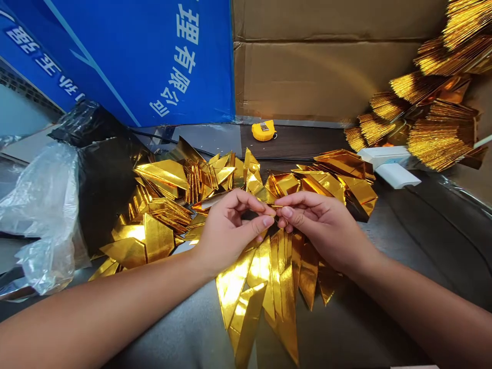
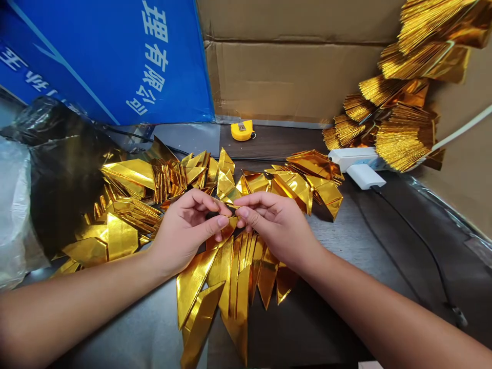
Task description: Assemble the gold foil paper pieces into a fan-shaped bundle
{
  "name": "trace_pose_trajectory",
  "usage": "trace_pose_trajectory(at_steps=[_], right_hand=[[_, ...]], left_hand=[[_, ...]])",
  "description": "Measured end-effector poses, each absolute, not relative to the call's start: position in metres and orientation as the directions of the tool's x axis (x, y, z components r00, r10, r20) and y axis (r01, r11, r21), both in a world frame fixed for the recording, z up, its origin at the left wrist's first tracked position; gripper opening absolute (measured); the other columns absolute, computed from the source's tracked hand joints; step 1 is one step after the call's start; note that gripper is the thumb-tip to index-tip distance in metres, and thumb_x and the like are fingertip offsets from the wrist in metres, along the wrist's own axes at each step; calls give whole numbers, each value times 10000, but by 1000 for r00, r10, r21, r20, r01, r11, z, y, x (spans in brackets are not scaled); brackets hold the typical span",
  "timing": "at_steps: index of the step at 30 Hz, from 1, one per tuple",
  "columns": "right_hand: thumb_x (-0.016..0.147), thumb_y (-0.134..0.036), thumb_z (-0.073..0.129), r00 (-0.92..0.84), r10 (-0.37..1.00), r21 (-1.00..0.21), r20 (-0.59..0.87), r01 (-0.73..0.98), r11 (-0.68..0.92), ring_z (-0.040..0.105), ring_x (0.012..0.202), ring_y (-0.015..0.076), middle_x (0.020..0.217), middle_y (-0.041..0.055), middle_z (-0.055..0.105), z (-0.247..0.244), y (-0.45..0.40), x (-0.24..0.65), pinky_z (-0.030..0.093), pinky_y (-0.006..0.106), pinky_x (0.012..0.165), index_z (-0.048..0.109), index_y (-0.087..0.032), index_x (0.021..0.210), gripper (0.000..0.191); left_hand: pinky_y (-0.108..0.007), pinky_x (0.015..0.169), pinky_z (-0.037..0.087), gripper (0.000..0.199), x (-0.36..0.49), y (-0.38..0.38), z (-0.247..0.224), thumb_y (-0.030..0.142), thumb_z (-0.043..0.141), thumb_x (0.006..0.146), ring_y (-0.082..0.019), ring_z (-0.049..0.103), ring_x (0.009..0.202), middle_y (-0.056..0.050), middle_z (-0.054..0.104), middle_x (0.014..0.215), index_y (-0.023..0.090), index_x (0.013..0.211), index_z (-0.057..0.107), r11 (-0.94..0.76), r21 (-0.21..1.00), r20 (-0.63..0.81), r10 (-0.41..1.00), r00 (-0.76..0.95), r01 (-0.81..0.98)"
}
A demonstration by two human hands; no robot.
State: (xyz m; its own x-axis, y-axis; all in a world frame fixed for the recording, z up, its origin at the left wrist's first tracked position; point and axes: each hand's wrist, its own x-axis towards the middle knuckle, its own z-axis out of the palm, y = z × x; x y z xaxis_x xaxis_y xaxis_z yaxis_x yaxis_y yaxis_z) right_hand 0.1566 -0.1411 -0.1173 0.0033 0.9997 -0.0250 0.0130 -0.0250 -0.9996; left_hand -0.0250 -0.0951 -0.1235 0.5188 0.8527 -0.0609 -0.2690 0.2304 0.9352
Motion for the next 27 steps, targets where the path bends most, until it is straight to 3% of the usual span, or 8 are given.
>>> trace_pose_trajectory(at_steps=[5,11,19,24,27], right_hand=[[868,-425,754,-3,1000,-1000,-2,20,-2,688,684,143,756,21,718,-115,-141,154,586,271,637,716,-205,909,227],[864,-360,755,-32,997,-995,-66,-72,-68,650,590,108,682,-4,688,-117,-142,149,532,214,543,690,-188,895,186],[845,-251,731,-103,989,-982,-104,-148,-119,585,481,73,610,-52,624,-118,-143,149,462,186,457,658,-186,863,99],[858,-333,755,-160,977,-974,-140,-154,-165,599,502,79,615,-40,634,-113,-145,147,477,192,476,650,-190,832,179],[851,-417,776,-193,967,-968,-168,-155,-199,637,545,86,654,-20,664,-110,-145,148,513,192,517,665,-190,833,254]], left_hand=[[-166,711,577,244,-23,-96,-122,129,815,755,-71,687,762,-9,730,827,160,806,579,136,952,10,882,472,-274],[-218,726,567,214,-23,-97,-122,139,803,775,-93,686,771,-12,737,843,174,809,595,55,968,71,874,481,-243],[-307,857,517,159,-28,-97,-119,97,772,819,-131,670,879,-5,743,862,215,815,666,-334,939,330,802,498,-85],[-298,829,508,166,-28,-95,-122,78,767,816,-129,669,856,-3,751,859,202,826,657,-483,875,441,757,482,-40],[-277,797,526,167,-27,-94,-124,77,774,807,-121,678,841,-12,740,848,183,828,647,-468,881,441,765,469,-67]])
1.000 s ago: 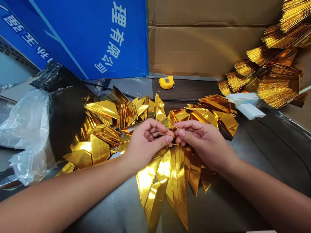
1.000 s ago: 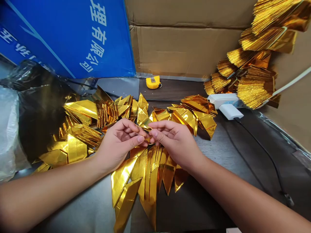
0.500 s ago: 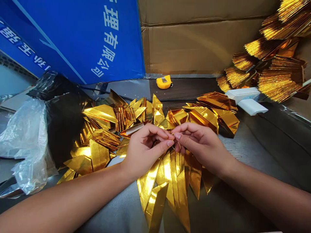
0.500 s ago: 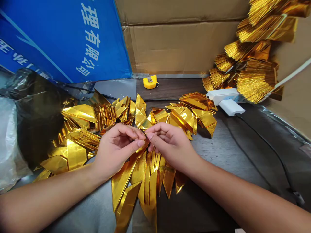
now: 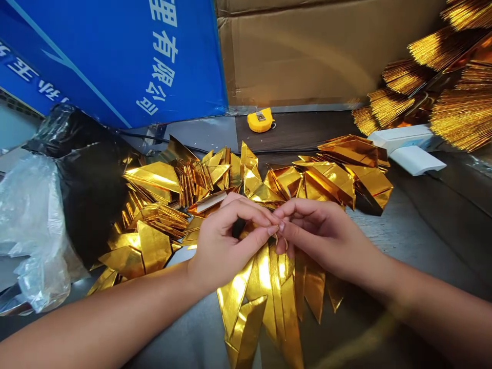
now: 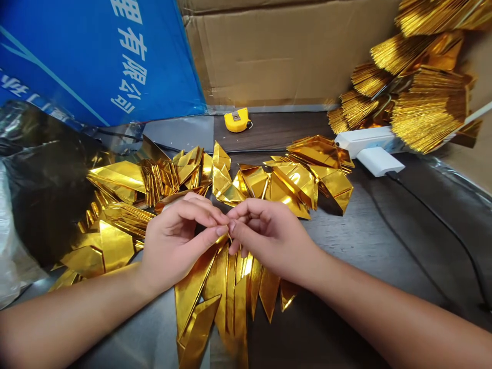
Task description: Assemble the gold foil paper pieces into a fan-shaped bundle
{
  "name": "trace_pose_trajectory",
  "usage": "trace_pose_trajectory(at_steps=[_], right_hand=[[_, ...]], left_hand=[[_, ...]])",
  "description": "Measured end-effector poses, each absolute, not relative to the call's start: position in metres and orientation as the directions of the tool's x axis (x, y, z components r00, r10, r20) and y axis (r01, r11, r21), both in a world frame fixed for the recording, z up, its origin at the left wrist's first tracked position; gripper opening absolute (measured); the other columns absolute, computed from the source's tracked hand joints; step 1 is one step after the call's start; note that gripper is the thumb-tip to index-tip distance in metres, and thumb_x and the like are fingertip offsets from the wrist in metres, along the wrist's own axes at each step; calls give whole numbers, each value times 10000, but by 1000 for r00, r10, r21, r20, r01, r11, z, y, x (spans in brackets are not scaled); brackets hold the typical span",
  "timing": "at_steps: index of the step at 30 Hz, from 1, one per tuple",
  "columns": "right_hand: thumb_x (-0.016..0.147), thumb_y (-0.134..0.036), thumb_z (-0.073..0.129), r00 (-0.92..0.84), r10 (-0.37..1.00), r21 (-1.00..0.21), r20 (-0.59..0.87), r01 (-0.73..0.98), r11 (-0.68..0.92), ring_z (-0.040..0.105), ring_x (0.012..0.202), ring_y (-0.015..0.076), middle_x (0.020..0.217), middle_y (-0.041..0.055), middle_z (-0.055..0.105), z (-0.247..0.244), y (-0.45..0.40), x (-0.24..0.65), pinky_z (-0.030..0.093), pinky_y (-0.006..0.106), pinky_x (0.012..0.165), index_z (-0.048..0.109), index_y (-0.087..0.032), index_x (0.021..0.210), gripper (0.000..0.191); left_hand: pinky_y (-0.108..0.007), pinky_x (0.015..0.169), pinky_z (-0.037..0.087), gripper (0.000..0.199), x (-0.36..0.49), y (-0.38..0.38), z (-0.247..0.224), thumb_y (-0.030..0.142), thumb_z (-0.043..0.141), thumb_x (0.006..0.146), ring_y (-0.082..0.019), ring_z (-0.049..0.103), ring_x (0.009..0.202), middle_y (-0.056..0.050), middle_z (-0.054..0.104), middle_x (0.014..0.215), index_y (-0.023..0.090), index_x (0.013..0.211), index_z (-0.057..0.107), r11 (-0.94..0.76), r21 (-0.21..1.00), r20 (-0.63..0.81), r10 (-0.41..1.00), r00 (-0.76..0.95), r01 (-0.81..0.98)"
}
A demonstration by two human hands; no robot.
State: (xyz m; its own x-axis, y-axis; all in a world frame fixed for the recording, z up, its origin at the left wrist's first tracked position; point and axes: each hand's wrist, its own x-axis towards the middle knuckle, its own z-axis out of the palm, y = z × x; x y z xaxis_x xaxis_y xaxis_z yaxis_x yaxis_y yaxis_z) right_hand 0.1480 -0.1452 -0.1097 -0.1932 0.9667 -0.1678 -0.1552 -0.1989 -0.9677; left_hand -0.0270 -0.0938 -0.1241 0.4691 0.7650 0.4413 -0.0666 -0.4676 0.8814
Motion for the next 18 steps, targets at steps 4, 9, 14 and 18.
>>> trace_pose_trajectory(at_steps=[4,9,14,18], right_hand=[[846,-453,783,-241,946,-954,-216,-153,-257,673,595,112,687,3,695,-108,-143,152,559,215,565,682,-199,821,275],[872,-400,769,-340,903,-908,-262,-229,-350,718,700,127,783,33,761,-111,-141,158,600,237,675,724,-204,873,201],[800,-396,841,-337,901,-893,-274,-259,-368,667,596,98,682,8,742,-110,-140,157,552,204,591,727,-196,818,231],[744,-359,887,-311,909,-892,-278,-268,-364,606,516,81,607,-3,718,-109,-140,154,504,193,524,736,-185,777,233]], left_hand=[[-238,725,556,143,-26,-94,-125,87,765,815,-112,700,799,-20,729,843,166,816,646,-309,943,329,827,456,-121],[-210,694,565,121,-28,-94,-126,102,754,830,-109,714,804,-17,733,859,171,841,655,-237,966,255,837,484,-100],[-189,696,558,117,-28,-94,-126,102,735,845,-92,698,806,-9,716,861,172,849,642,-256,961,273,829,487,-102],[-185,708,552,117,-28,-93,-127,110,744,838,-86,670,813,-14,666,861,160,864,641,-338,936,339,785,518,-101]])
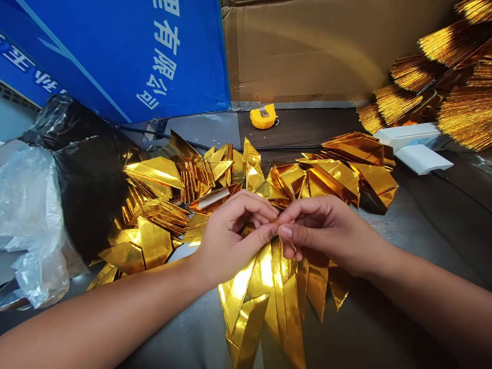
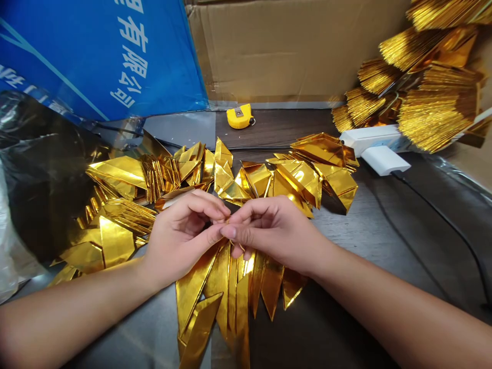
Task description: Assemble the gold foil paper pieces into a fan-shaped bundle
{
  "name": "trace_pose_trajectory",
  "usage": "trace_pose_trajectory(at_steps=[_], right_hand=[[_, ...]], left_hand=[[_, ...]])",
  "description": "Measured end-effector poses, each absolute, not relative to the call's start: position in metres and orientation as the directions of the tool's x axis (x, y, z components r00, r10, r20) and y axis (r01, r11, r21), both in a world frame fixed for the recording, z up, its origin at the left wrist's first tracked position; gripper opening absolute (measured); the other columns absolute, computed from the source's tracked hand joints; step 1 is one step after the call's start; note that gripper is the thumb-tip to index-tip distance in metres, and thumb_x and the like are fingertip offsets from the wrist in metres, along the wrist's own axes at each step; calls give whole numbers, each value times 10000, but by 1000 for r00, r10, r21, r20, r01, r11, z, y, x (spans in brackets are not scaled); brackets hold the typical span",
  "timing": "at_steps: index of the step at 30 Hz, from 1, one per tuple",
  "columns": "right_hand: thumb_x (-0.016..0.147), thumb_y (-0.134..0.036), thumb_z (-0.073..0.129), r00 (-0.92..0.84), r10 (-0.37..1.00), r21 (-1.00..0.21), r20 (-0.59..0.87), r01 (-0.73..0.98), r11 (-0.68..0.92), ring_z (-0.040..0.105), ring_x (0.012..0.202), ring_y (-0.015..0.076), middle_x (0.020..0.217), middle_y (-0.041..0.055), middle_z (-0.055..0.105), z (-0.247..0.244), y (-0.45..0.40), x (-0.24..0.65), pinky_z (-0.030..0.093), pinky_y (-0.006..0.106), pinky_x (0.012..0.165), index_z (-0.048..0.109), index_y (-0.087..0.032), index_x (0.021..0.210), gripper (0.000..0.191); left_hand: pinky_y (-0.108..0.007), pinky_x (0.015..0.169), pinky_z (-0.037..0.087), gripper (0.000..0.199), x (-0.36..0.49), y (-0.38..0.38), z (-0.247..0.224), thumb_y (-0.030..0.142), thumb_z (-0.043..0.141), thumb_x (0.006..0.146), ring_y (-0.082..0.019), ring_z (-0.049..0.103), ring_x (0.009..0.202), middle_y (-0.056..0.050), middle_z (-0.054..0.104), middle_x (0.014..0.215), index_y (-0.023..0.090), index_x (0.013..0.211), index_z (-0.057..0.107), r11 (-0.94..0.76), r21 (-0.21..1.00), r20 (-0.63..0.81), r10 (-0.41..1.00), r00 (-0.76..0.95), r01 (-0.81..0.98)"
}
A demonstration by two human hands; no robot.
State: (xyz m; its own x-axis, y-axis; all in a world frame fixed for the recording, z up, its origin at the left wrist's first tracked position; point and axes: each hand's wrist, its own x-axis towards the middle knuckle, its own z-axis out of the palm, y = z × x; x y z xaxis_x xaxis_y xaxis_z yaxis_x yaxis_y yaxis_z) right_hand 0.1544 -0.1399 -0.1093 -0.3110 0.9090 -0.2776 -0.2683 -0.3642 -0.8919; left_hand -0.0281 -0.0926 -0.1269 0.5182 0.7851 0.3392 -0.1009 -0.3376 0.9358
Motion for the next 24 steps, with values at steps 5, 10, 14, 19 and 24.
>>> trace_pose_trajectory(at_steps=[5,10,14,19,24], right_hand=[[686,-283,925,-295,911,-891,-287,-266,-367,596,495,75,573,-8,708,-109,-140,155,484,171,492,757,-181,744,205],[681,-319,922,-259,906,-893,-333,-221,-392,567,453,80,530,-8,683,-108,-140,154,453,176,439,730,-186,674,234],[715,-372,897,-246,912,-898,-328,-218,-382,538,430,71,516,-21,649,-110,-140,152,425,177,411,707,-185,653,273],[760,-438,862,-267,907,-868,-325,-295,-398,567,456,62,582,-20,660,-114,-139,153,428,161,414,717,-174,731,302],[752,-480,861,-269,899,-853,-347,-307,-421,580,485,65,625,-16,660,-114,-139,151,433,165,427,692,-159,755,363]], left_hand=[[-164,670,521,112,-30,-93,-127,111,736,843,-67,625,747,10,624,804,159,852,636,-401,916,353,775,524,-24],[-137,605,459,138,-31,-97,-124,116,764,817,-46,585,675,32,620,736,153,786,636,-557,815,422,760,494,161],[-123,598,452,102,-31,-100,-122,108,760,825,-32,588,644,38,652,716,145,794,670,-612,747,440,748,498,260],[-125,596,483,53,-31,-100,-121,179,780,832,-37,632,626,42,724,729,167,819,730,-569,775,405,781,475,276],[-142,630,519,21,-32,-100,-119,162,752,855,-50,665,634,43,756,760,182,848,751,-596,738,424,775,468,318]])
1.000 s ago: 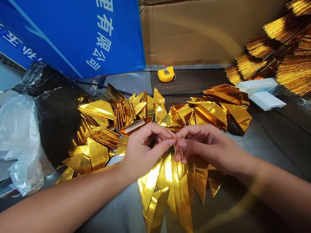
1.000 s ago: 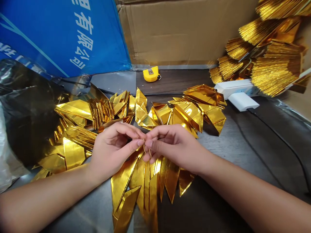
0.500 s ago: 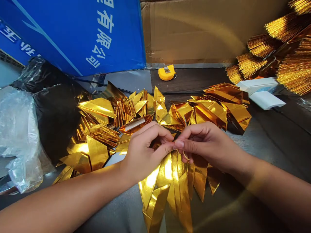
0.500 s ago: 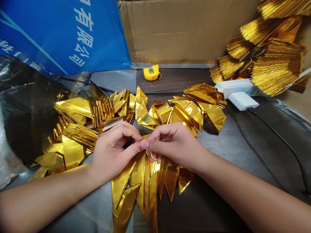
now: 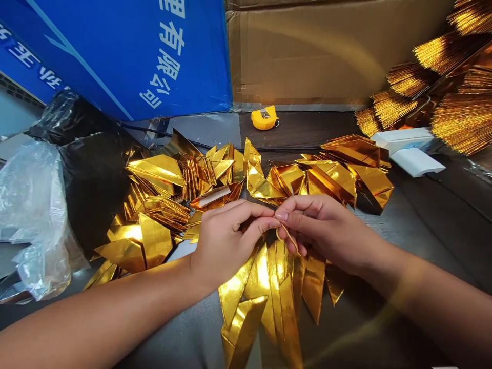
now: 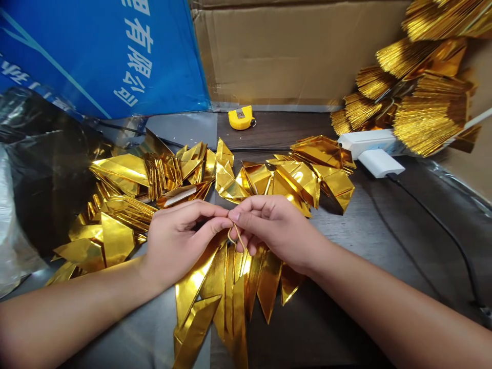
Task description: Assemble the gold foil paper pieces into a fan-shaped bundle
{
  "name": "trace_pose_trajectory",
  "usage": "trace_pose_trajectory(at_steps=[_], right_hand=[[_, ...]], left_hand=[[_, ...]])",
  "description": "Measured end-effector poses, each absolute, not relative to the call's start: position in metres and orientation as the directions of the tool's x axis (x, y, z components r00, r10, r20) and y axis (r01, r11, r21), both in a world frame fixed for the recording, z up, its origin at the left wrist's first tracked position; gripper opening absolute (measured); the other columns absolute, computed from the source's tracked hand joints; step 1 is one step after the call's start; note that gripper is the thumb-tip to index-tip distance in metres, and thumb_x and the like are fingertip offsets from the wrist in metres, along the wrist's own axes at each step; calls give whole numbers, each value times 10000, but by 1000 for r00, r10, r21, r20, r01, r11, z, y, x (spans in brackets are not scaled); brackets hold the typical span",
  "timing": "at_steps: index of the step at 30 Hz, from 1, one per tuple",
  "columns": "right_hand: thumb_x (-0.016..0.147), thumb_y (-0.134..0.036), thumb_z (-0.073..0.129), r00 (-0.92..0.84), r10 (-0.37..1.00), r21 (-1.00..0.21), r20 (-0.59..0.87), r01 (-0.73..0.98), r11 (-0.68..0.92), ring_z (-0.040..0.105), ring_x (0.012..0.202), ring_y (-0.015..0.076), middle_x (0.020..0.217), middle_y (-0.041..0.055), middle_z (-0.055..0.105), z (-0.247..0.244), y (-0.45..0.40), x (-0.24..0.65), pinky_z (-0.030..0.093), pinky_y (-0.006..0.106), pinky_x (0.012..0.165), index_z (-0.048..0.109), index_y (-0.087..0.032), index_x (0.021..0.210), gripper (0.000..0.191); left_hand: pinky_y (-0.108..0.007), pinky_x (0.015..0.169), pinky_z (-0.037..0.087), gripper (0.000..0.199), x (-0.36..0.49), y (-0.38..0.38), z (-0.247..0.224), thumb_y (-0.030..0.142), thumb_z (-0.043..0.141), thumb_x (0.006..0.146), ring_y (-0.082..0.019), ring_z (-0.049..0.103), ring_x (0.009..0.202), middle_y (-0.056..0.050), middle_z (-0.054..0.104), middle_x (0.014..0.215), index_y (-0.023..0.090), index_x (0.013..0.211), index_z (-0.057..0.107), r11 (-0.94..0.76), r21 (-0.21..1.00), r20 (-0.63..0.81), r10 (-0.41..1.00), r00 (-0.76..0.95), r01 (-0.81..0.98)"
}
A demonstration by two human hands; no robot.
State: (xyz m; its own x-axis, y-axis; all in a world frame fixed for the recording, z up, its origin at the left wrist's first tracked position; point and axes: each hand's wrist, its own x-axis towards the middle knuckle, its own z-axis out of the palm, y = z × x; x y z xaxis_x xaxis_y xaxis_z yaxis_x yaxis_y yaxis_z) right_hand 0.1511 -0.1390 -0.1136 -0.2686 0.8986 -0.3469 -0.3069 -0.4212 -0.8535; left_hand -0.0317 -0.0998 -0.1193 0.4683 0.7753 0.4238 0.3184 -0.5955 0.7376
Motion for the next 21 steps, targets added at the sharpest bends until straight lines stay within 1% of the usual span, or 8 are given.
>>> trace_pose_trajectory(at_steps=[4,7,10,13,15,19,21], right_hand=[[754,-502,852,-241,906,-871,-348,-273,-408,562,496,65,641,-14,653,-109,-140,149,415,171,428,676,-165,755,381],[758,-527,839,-212,920,-898,-330,-229,-375,549,501,69,645,-10,652,-104,-141,148,412,181,430,670,-176,743,390],[764,-556,822,-201,922,-910,-331,-190,-369,574,525,90,658,3,669,-101,-142,148,452,204,464,661,-188,753,402],[769,-554,821,-218,912,-898,-347,-204,-390,648,625,113,721,19,717,-101,-142,149,536,225,598,646,-198,791,398],[762,-549,830,-223,906,-886,-359,-225,-406,668,668,116,724,15,725,-102,-142,149,556,226,659,638,-200,798,400],[759,-544,835,-246,890,-865,-384,-241,-440,676,657,105,684,-6,712,-104,-141,150,569,216,673,630,-198,807,405],[765,-551,827,-271,879,-857,-393,-239,-457,694,672,106,712,-3,727,-105,-140,151,585,226,702,620,-198,820,414]], left_hand=[[-167,632,517,41,-32,-100,-117,173,737,867,-68,660,629,35,742,737,175,826,728,-657,676,479,736,478,335],[-173,608,491,85,-31,-100,-117,155,715,873,-69,624,611,35,708,703,168,792,691,-656,670,472,738,483,348],[-181,611,477,113,-31,-100,-118,131,679,885,-70,596,618,32,686,706,168,780,666,-637,683,441,750,492,358],[-188,608,459,127,-31,-100,-118,138,657,898,-72,580,626,28,663,703,164,774,646,-627,698,423,750,508,345],[-189,600,447,133,-31,-99,-118,157,654,906,-71,571,627,27,651,701,162,774,638,-625,707,417,747,519,331],[-180,591,433,119,-31,-98,-120,171,653,906,-67,564,637,18,644,715,154,789,636,-587,751,380,758,529,302],[-186,596,438,125,-31,-98,-122,201,642,918,-76,569,651,10,642,724,155,802,631,-512,817,316,782,537,265]])
